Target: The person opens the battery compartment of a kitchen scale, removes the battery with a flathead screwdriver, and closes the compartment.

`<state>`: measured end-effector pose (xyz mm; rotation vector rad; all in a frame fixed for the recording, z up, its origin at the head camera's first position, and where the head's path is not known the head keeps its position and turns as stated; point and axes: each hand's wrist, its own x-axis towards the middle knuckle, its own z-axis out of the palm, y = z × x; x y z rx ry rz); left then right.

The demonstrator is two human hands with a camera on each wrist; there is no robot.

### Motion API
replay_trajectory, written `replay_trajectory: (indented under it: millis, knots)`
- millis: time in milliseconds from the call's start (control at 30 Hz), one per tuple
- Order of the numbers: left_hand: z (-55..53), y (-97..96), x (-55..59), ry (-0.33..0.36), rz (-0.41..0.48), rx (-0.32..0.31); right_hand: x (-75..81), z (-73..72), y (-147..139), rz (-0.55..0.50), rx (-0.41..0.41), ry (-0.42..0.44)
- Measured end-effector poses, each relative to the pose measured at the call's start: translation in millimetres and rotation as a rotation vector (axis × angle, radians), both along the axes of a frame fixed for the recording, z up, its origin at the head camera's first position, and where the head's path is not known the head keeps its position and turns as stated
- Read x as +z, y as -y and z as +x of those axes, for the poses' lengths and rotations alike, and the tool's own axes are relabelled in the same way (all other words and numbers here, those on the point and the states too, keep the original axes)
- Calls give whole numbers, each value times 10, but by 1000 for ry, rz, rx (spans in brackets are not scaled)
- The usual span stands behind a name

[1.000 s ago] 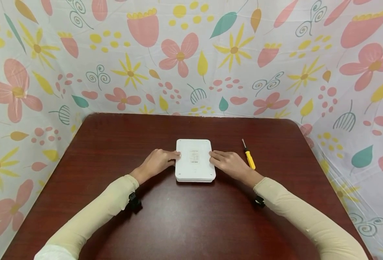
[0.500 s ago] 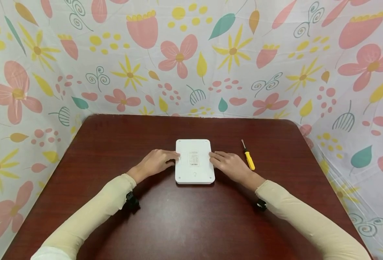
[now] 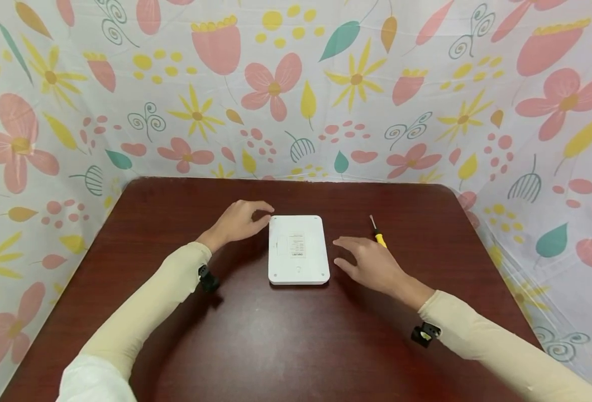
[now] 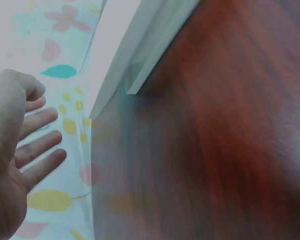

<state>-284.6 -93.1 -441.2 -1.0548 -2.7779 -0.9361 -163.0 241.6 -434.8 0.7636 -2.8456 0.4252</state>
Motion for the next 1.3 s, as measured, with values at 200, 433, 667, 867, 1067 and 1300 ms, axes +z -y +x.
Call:
replay_trajectory:
  millis: [200, 433, 667, 867, 1067, 1300]
  knots:
    - [-179, -57, -28, 210, 61, 92, -23, 132, 46, -153, -173, 222]
    - [-272, -108, -126, 433, 151, 153, -88, 151, 123, -427, -299, 636]
    - [-265, -163, -221, 620, 245, 189, -171, 163, 167, -647, -367, 943]
    - [-256, -218, -305, 729, 292, 194, -242, 182, 218, -742, -370, 977]
    - [-252, -234, -351, 753, 327, 182, -287, 188, 242, -803, -379, 985]
    - [-269, -235, -364, 735, 331, 197, -300, 177, 239, -854, -385, 1003]
